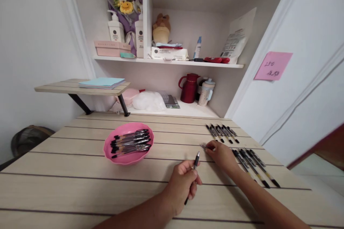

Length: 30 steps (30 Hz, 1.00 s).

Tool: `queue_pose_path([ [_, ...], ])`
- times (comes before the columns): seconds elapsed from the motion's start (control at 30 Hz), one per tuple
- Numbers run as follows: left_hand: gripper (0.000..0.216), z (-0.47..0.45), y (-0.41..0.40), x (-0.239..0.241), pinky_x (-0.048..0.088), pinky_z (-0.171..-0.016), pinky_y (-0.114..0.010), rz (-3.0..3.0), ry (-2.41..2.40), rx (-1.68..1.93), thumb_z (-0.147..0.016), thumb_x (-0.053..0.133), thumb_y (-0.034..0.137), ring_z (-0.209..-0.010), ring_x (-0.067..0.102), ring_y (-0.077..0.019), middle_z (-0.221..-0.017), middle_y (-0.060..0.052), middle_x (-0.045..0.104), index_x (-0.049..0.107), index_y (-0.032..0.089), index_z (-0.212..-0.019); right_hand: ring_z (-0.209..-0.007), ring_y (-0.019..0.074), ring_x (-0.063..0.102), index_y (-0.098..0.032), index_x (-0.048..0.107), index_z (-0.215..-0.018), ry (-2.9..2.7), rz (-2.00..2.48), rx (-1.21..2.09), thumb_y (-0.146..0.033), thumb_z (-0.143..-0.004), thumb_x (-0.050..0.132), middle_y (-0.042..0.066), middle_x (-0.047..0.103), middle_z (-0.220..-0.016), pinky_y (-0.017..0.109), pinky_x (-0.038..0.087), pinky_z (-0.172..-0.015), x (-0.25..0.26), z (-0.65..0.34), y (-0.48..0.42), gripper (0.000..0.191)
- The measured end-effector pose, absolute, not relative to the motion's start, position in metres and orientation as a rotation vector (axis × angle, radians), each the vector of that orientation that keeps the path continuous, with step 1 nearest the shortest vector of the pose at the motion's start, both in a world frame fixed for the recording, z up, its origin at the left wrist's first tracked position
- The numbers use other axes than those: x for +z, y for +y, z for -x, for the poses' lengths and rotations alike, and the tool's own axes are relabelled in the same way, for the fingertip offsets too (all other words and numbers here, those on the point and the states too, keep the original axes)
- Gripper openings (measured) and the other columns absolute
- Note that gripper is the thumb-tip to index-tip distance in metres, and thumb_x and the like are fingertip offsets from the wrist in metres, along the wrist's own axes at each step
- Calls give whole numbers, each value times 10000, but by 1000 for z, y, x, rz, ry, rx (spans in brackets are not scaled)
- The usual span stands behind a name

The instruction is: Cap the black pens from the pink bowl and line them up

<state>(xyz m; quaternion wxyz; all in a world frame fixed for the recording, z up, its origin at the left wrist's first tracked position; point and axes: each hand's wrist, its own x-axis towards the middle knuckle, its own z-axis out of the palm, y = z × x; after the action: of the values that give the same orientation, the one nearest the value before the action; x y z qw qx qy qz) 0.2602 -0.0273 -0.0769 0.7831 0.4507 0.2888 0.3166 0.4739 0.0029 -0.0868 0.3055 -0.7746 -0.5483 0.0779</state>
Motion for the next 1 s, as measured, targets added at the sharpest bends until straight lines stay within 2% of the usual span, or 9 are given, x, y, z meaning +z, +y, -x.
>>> queue_pose_path([
  [0.1, 350, -261, -27, -78, 159, -306, -169, -965, 635, 672, -698, 499, 262, -300, 321, -10, -585, 49, 528, 509, 136, -1024, -721, 163, 583, -194, 627, -770, -1726, 2168, -47, -205, -702, 504, 48, 653, -751, 227, 333, -584, -88, -475, 3, 141],
  [0.3, 335, -262, -28, -79, 164, -302, -163, -967, 655, 663, -701, 480, 252, -303, 329, -13, -584, 43, 531, 513, 140, -1015, -727, 182, 596, -209, 640, -789, -1718, 2374, -188, -224, -738, 479, 60, 665, -757, 238, 339, -577, -75, -490, 30, 170],
  [0.53, 361, -264, -26, -85, 169, -281, -156, -974, 648, 672, -696, 510, 294, -285, 336, -13, -571, 43, 536, 514, 129, -1017, -766, 209, 603, -158, 622, -929, -1687, 2478, -246, -167, -773, 415, 112, 657, -819, 251, 362, -592, -64, -512, 66, 259],
  [0.8, 350, -265, -25, -82, 170, -263, -146, -1004, 655, 642, -704, 496, 293, -275, 332, -14, -557, 44, 530, 508, 131, -1013, -748, 197, 605, -153, 579, -929, -2102, 2377, -257, 0, -733, 406, 131, 580, -961, 281, 369, -655, -52, -518, 84, 303],
  [1.0, 368, -268, -23, -82, 167, -256, -143, -994, 668, 617, -687, 514, 299, -267, 330, -16, -551, 50, 527, 497, 137, -1017, -876, 200, 575, -157, 578, -922, -2309, 2198, -234, -51, -785, 401, 121, 593, -969, 291, 349, -791, -55, -504, 87, 247],
])
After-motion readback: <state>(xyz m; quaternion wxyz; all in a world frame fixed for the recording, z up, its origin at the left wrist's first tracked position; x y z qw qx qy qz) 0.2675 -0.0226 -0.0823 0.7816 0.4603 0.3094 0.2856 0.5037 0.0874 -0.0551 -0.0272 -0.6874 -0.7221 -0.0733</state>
